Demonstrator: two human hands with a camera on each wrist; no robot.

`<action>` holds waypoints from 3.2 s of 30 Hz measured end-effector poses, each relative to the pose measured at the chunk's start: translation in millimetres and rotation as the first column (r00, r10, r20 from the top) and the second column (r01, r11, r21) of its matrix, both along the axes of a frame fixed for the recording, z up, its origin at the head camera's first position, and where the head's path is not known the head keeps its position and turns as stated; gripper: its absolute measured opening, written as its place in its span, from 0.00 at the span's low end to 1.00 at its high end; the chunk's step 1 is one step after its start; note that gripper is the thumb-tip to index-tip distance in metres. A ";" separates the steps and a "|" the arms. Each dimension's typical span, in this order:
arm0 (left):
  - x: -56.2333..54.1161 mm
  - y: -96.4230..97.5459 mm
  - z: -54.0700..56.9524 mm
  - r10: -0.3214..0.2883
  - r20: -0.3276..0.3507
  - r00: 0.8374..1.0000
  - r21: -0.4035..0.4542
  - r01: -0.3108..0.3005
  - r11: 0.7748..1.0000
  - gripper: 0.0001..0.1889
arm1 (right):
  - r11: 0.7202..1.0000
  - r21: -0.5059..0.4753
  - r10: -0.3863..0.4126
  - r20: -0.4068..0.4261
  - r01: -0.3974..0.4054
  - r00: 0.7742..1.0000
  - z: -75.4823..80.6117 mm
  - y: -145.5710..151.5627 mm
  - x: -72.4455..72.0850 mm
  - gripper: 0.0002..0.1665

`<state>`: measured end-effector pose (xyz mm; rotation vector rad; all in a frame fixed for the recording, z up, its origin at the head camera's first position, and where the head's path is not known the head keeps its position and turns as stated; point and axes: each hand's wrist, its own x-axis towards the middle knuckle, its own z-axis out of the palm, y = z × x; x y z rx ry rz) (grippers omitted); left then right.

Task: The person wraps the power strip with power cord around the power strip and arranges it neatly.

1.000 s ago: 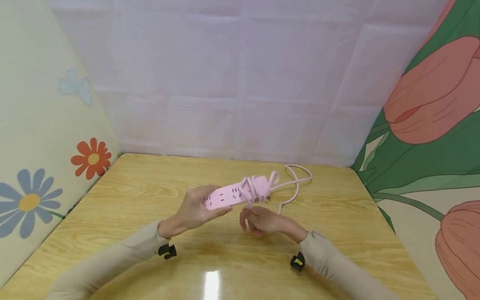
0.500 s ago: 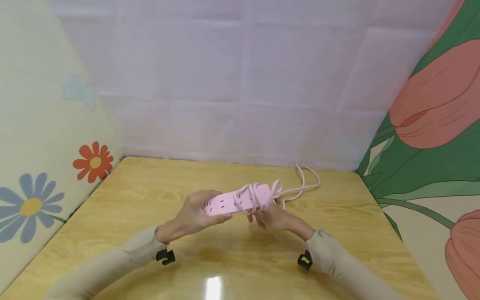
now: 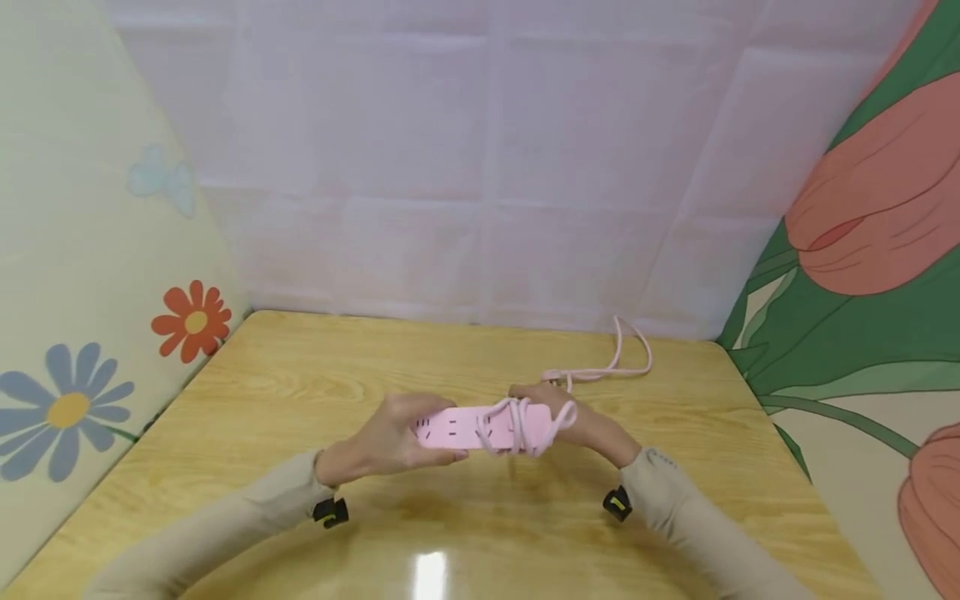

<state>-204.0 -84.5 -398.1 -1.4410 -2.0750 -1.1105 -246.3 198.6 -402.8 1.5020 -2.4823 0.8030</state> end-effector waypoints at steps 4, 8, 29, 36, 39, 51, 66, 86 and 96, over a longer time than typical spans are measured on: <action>2.0 1.8 0.3 -0.020 -0.012 1.000 -0.027 0.020 0.999 0.22 | 0.999 -0.045 0.023 -0.065 -0.026 0.998 -3.4 -1.3 -9.1 0.10; 3.5 3.2 2.2 -0.024 0.029 0.999 -0.032 0.025 0.999 0.23 | 0.999 -0.043 -0.014 -0.168 0.007 0.986 -2.8 4.9 -16.8 0.09; 1.6 7.8 -0.9 -0.036 -0.029 0.999 -0.121 0.032 0.992 0.26 | 0.965 0.051 -0.193 -0.531 0.258 0.825 12.4 30.9 -27.8 0.34; -0.4 6.9 -1.4 -0.016 -0.060 0.998 -0.154 0.007 0.988 0.26 | 0.965 0.023 -0.200 -0.586 0.263 0.785 19.6 32.8 -31.7 0.34; -0.8 6.6 -3.1 -0.013 -0.052 0.999 -0.173 0.004 0.985 0.26 | 0.961 0.036 -0.205 -0.571 0.273 0.795 22.0 32.6 -30.0 0.34; -2.8 7.1 -11.2 -0.002 -0.087 0.996 -0.249 -0.019 0.968 0.25 | 0.973 -0.073 -0.213 -0.650 0.219 0.730 27.4 22.0 -25.3 0.34; -1.4 8.6 -10.8 0.092 -0.111 0.990 -0.308 -0.122 0.944 0.27 | 0.975 -0.041 -0.192 -0.639 0.216 0.745 47.9 11.4 -15.1 0.11; 0.0 8.2 -14.5 0.208 -0.110 0.972 -0.392 -0.235 0.889 0.26 | 0.969 0.094 -0.144 -0.538 0.228 0.831 57.8 7.7 1.7 0.16; -1.2 11.2 -12.4 0.288 -0.146 0.946 -0.427 -0.323 0.845 0.27 | 0.983 0.012 -0.141 -0.574 0.181 0.807 59.7 -10.6 15.2 0.15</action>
